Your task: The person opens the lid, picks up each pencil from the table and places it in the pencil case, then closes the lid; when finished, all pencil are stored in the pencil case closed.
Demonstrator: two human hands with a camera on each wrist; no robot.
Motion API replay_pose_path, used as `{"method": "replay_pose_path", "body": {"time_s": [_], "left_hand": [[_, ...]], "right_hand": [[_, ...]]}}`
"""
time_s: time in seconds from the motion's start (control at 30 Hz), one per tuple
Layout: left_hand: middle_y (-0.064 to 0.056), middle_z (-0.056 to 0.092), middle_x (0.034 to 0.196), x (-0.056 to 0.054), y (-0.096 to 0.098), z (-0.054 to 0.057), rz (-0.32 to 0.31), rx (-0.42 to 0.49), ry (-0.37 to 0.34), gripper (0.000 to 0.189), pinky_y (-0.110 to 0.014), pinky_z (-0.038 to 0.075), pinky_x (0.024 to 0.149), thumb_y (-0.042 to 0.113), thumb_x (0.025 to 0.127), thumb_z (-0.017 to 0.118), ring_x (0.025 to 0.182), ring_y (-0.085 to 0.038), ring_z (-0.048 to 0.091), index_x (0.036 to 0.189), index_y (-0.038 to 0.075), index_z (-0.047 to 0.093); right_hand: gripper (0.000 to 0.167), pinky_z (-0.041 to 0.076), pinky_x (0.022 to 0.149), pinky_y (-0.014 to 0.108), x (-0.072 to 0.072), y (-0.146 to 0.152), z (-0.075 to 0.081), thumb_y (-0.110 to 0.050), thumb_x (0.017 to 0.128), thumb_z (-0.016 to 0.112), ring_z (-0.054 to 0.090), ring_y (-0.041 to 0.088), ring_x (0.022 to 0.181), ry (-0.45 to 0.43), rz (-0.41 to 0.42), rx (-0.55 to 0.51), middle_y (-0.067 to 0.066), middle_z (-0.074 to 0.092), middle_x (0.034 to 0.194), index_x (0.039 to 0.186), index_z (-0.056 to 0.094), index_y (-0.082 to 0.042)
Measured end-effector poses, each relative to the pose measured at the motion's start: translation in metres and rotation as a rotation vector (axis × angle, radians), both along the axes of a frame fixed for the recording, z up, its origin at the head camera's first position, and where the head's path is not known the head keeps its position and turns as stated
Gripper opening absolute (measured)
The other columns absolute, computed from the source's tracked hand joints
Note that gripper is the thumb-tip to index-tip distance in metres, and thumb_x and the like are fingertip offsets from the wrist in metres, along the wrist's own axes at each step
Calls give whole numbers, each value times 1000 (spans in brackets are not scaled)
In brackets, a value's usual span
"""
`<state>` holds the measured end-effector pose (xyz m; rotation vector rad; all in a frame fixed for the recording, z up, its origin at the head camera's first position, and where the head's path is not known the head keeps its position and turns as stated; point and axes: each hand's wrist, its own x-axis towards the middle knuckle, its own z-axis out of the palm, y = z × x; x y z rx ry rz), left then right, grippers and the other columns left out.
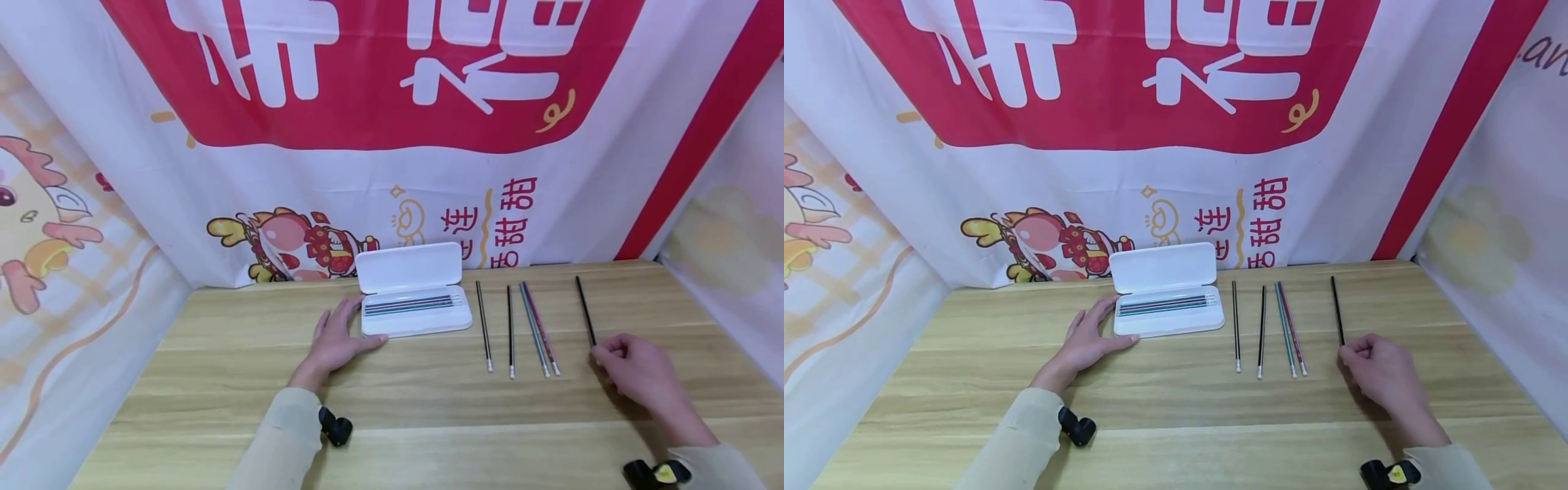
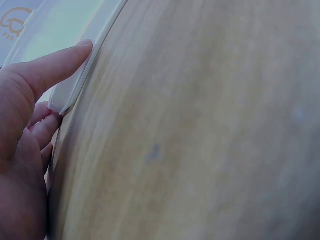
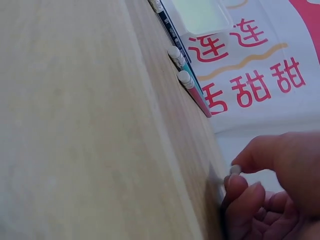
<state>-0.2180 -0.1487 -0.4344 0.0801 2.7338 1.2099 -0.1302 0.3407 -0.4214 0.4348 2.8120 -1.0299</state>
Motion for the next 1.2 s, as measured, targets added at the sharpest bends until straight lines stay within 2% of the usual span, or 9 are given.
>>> {"method": "replay_pose_path", "body": {"time_s": [0.1,0.23,0.4,0.63,0.8,1.03,1.2], "left_hand": [[-8,34,177,1,0,-1,3,-2,-3,98,-57,-7,138,54,85,88,170,-35,12,166,25,40],[-6,33,178,0,0,-2,0,-9,-1,98,-56,-8,138,53,86,87,170,-34,10,167,26,39],[-6,33,178,0,1,-1,-6,-24,10,98,-56,-7,139,53,87,87,170,-34,12,167,26,38],[-6,35,177,-1,2,-1,-8,-36,12,98,-56,-6,139,53,86,87,170,-33,13,166,24,38],[-7,34,177,-1,-1,-1,-5,-35,2,99,-56,-7,139,54,86,87,170,-33,12,167,25,38],[-7,32,178,0,-3,0,1,-23,-3,99,-56,-8,138,54,87,86,171,-33,10,167,26,36],[-6,34,177,0,0,0,-11,-30,10,99,-56,-7,138,53,86,87,170,-34,12,167,24,37]], "right_hand": [[42,55,56,30,-1,1,-3,-30,110,52,65,18,70,-1,-52,-90,9,71,86,129,58,7],[45,63,62,30,-1,2,-9,-28,114,48,69,13,75,38,-115,-246,10,72,98,139,53,9],[46,66,70,28,1,2,-9,-28,115,48,73,8,81,111,-112,-371,1,74,100,143,50,8],[50,65,74,24,0,-6,6,-43,114,50,71,6,87,145,-98,-339,1,76,106,142,53,-2],[46,63,74,22,1,-17,21,-43,113,53,72,5,89,210,-53,-301,-4,76,104,139,56,-5],[47,64,73,25,2,-42,39,-42,112,56,71,10,88,257,48,-244,13,72,116,139,57,-3],[40,63,70,26,1,-55,44,-38,112,58,71,15,86,274,123,-220,14,73,110,133,63,-4]]}}
